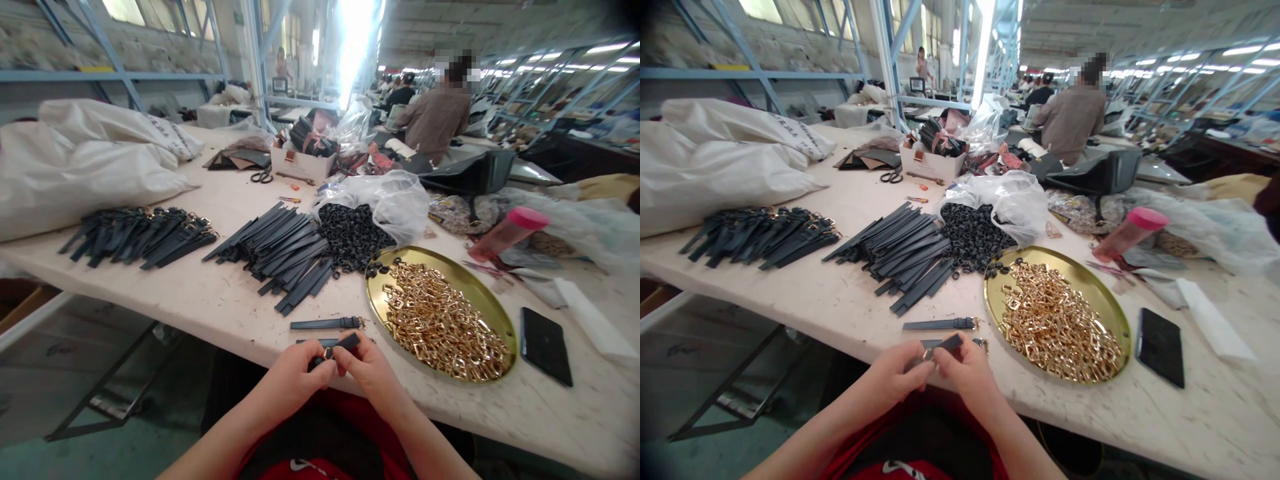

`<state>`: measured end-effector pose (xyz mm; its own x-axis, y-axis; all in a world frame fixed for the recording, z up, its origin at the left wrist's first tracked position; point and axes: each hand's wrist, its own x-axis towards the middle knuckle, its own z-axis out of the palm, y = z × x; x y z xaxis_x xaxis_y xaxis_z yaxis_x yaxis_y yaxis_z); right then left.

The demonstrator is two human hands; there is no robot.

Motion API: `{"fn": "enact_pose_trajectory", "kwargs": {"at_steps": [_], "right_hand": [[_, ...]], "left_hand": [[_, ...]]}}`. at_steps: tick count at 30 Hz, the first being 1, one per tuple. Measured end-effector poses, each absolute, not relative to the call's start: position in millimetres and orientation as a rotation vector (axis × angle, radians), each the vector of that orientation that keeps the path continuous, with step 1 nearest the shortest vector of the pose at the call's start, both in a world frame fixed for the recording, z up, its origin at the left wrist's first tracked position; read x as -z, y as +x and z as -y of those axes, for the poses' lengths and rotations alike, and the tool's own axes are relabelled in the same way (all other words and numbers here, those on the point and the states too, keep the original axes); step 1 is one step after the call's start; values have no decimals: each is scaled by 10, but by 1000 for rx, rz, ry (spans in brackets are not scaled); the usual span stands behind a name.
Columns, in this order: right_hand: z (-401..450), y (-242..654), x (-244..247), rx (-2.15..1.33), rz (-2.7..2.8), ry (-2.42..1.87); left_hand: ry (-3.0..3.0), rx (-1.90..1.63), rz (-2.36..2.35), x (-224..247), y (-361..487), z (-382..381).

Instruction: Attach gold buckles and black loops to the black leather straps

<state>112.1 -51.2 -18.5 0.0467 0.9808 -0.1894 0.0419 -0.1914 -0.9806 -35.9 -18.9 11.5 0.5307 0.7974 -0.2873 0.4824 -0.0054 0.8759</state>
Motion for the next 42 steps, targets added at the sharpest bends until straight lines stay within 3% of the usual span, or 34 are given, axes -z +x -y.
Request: {"fn": "enact_pose_trajectory", "kwargs": {"at_steps": [8, 16, 25, 30, 32, 37, 42], "right_hand": [[276, 1193, 155, -1265, 1266, -1301], [-56, 1262, 142, -1264, 1343, -1424], [-280, 1420, 122, -1273, 1589, -1351], [-858, 1536, 334, -598, 1724, -1831], [-1035, 1499, 404, -522, 1703, -1911], [-1093, 1422, 420, -598, 1656, -1863], [-685, 1381, 223, -908, 1582, -1655]], "left_hand": [[1448, -321, -1083, 7, -313, -165], [1783, -379, -1145, -103, -287, -319], [1431, -563, -1132, 103, -295, -457], [1499, -555, -1134, 129, -270, -464], [1485, -579, -1175, 143, -280, -463], [1443, -595, -1224, 173, -392, -442], [1373, -723, -1266, 110, -424, -388]]}}
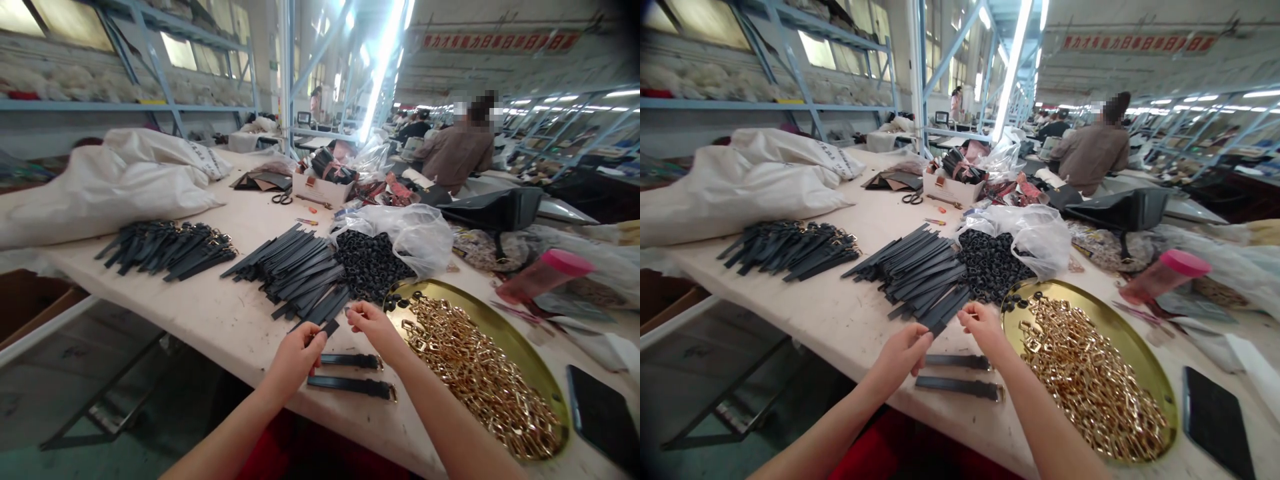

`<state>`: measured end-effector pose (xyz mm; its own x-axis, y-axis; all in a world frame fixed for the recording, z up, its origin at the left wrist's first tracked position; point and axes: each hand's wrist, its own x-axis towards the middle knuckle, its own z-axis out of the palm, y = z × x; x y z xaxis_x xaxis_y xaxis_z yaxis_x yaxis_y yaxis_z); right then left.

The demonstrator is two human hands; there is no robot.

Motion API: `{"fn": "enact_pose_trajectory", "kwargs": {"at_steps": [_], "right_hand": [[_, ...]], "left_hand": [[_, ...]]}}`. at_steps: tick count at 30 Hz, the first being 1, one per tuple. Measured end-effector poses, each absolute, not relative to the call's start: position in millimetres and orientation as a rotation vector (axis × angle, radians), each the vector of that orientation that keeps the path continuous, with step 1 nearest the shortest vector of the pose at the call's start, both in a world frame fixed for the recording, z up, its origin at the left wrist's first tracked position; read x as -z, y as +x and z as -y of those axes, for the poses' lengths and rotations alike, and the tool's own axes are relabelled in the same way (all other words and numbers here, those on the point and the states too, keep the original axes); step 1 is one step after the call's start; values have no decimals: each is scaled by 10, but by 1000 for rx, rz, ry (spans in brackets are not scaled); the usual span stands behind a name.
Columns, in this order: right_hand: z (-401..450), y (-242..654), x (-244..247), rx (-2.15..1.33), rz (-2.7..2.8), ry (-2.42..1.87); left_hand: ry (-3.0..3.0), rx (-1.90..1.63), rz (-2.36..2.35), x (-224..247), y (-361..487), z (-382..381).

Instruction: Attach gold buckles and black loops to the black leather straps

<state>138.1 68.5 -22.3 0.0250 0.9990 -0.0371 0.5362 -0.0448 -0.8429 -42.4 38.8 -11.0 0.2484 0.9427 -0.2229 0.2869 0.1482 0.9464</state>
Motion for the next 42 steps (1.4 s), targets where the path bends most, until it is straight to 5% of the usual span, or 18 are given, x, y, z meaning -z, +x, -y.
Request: {"fn": "enact_pose_trajectory", "kwargs": {"at_steps": [5, 15, 30, 42], "right_hand": [[-218, 1260, 84, -1488, 924, -1225], [107, 1164, 26, -1421, 1050, -1253], [281, 1147, 76, -1818, 788, -1015], [311, 1088, 72, -1444, 1001, -1126]], "left_hand": [[1382, -688, -1184, 73, -332, -288], [1556, -652, -1093, -129, -366, -89], [1759, -491, -1345, -155, -373, -7], [1741, -435, -1256, -95, -376, 7]]}}
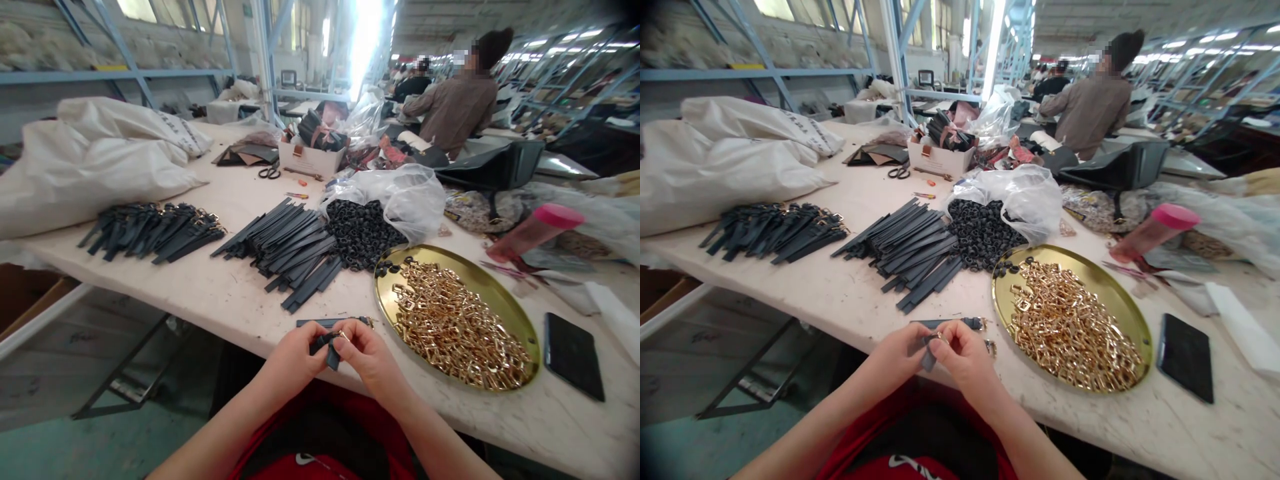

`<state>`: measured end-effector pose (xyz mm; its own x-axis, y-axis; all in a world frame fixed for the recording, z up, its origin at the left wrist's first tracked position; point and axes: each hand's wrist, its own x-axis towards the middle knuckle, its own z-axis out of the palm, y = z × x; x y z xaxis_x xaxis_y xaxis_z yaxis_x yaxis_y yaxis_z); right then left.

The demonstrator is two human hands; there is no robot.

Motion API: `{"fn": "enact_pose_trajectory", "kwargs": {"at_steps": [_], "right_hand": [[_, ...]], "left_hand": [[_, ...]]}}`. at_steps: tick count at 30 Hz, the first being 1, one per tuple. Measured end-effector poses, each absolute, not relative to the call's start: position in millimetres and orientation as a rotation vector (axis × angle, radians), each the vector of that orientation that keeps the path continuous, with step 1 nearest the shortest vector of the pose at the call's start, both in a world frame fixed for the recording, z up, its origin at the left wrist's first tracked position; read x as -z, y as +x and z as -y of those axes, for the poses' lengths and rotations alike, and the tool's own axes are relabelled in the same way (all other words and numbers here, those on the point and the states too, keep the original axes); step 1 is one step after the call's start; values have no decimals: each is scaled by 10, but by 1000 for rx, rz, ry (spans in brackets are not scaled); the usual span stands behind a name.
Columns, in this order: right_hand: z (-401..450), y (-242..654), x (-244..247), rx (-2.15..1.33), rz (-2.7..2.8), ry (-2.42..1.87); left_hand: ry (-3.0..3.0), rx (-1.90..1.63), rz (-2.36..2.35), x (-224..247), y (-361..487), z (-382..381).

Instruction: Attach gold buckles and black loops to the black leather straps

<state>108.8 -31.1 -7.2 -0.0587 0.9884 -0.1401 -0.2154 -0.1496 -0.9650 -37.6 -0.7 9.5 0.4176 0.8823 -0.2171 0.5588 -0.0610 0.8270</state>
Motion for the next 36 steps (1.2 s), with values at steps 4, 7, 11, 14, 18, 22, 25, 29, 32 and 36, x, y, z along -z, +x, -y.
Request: {"fn": "enact_pose_trajectory", "kwargs": {"at_steps": [4, 7, 11, 14, 18, 22, 25, 29, 32, 36], "right_hand": [[320, 1094, 130, -1323, 1056, -1257], [329, 1097, 178, -1114, 1147, -1419], [346, 1120, 158, -1028, 1190, -1479], [391, 1158, 122, -1233, 1284, -1449], [479, 1189, 118, -1136, 1450, -1497], [540, 1193, 112, -893, 1617, -1473], [584, 1210, 102, -951, 1703, -1449], [660, 1248, 104, -976, 1806, -1383], [696, 1271, 95, -967, 1883, -1358], [689, 1287, 52, -1029, 1889, -1349]], "left_hand": [[1599, -434, -1145, -160, -385, 68], [1509, -409, -1088, -201, -391, 111], [1450, -379, -1038, -207, -410, 153], [1376, -332, -969, -195, -427, 181], [1342, -289, -933, -197, -432, 228], [1362, -303, -918, -236, -433, 256], [1300, -262, -886, -235, -442, 263], [1295, -227, -775, -147, -434, 291], [1318, -244, -772, -106, -423, 320], [1322, -226, -753, -176, -459, 331]]}}
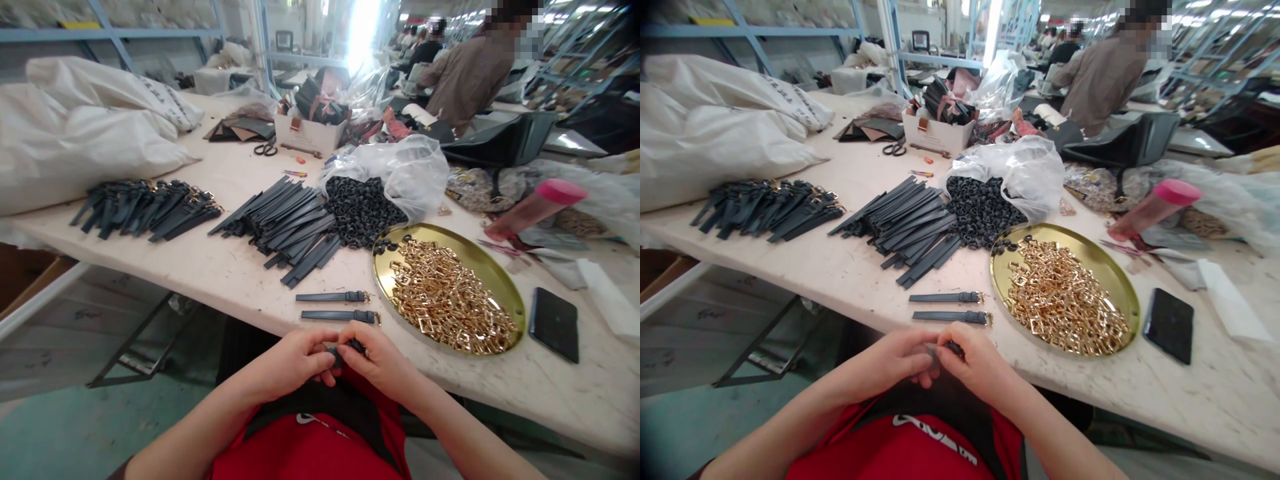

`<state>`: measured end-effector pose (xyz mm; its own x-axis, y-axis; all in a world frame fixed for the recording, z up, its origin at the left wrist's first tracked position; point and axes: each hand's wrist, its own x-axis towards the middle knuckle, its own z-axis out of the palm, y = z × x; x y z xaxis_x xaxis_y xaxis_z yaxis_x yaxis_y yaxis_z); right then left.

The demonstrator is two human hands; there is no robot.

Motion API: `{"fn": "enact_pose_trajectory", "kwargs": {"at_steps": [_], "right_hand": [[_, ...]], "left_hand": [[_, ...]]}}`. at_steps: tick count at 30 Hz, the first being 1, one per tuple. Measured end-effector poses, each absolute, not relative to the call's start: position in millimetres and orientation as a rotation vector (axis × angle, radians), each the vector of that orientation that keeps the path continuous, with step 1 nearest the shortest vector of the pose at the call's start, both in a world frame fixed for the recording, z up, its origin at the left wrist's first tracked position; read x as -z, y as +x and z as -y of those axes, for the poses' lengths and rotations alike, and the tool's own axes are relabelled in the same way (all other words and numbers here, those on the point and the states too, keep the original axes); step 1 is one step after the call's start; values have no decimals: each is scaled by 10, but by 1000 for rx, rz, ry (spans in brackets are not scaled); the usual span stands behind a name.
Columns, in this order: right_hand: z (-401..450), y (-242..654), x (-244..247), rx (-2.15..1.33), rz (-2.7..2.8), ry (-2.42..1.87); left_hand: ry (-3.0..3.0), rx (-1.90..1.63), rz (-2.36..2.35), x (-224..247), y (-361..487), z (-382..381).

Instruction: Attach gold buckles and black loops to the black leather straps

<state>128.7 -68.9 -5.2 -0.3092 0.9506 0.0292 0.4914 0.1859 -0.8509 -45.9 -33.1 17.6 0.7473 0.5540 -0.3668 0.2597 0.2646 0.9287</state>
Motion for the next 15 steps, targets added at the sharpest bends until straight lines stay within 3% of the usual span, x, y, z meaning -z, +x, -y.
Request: {"fn": "enact_pose_trajectory", "kwargs": {"at_steps": [11, 15], "right_hand": [[789, 1324, 34, -1246, 1865, -1365], [836, 1298, 131, -1111, 1724, -1437]], "left_hand": [[1292, -132, -797, -179, -452, 372], [1393, -64, -857, -103, -464, 341]]}}
